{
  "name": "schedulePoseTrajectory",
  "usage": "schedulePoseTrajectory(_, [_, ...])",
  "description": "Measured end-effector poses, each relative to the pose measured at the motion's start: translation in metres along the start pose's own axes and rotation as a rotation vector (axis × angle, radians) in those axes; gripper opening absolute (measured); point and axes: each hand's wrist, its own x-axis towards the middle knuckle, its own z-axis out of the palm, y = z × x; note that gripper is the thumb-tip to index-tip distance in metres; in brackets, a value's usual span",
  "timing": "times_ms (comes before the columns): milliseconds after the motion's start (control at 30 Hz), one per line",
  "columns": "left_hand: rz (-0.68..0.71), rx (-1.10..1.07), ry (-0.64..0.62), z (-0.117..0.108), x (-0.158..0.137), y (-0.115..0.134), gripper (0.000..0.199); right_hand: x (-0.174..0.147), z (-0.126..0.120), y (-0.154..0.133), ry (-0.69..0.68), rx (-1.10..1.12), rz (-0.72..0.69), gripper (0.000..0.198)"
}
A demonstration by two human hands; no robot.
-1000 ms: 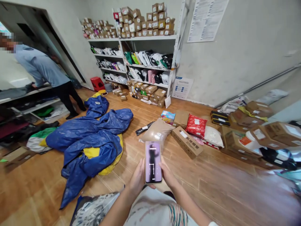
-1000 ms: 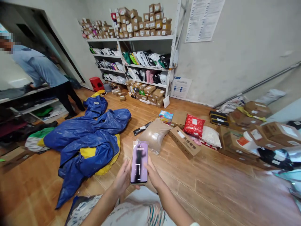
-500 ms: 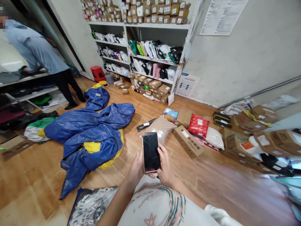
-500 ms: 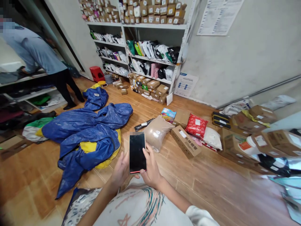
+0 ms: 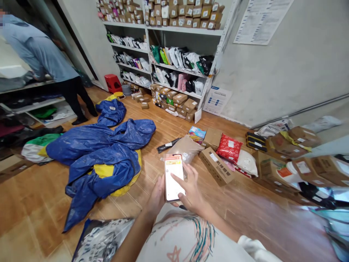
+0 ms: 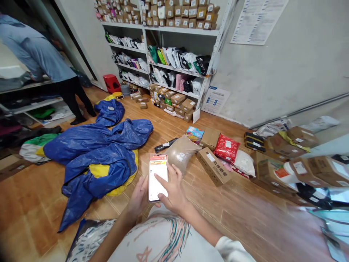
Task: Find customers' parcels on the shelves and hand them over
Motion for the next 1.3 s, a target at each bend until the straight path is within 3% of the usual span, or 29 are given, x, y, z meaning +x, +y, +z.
schedulePoseTrajectory(133, [0.008, 0.01, -0.003, -0.005, 0.005, -0.001, 0.068, -0.01, 0.004, 0.013, 0.101, 0.004, 0.0, 0.058])
schedulePoseTrajectory(300, [-0.006, -0.031, 0.017, -0.008, 0.01, 0.0, 0.063, -0.023, 0.009, 0.034, 0.14, -0.055, -0.113, 0.05])
schedulePoseTrajectory(433, [-0.011, -0.009, 0.019, -0.008, 0.011, 0.001, 0.062, -0.01, 0.007, 0.03, 0.096, -0.072, -0.069, 0.048])
schedulePoseTrajectory(567, [-0.01, 0.01, 0.016, -0.012, 0.013, 0.0, 0.064, 0.002, 0.004, 0.023, 0.169, -0.059, 0.055, 0.057])
schedulePoseTrajectory(733, [0.005, 0.049, -0.02, -0.013, 0.015, -0.003, 0.064, 0.0, 0.004, 0.024, 0.173, -0.089, -0.093, 0.055])
schedulePoseTrajectory(967, [0.008, 0.071, -0.024, -0.008, 0.016, 0.002, 0.063, 0.007, 0.002, 0.02, 0.113, -0.078, -0.09, 0.048])
schedulePoseTrajectory(1033, [0.005, 0.06, -0.034, -0.01, 0.017, 0.001, 0.064, 0.008, 0.002, 0.019, 0.138, 0.006, -0.026, 0.052])
schedulePoseTrajectory(1133, [0.006, 0.024, -0.029, -0.015, 0.019, -0.002, 0.064, 0.009, 0.006, 0.018, 0.18, 0.311, 0.239, 0.058])
schedulePoseTrajectory(1200, [0.007, 0.018, -0.032, -0.017, 0.021, -0.003, 0.064, 0.011, 0.009, 0.019, 0.101, 0.573, 0.425, 0.048])
schedulePoseTrajectory(1300, [0.024, 0.061, -0.037, -0.017, 0.022, -0.003, 0.063, 0.013, 0.012, 0.02, -0.047, 0.84, 0.568, 0.035])
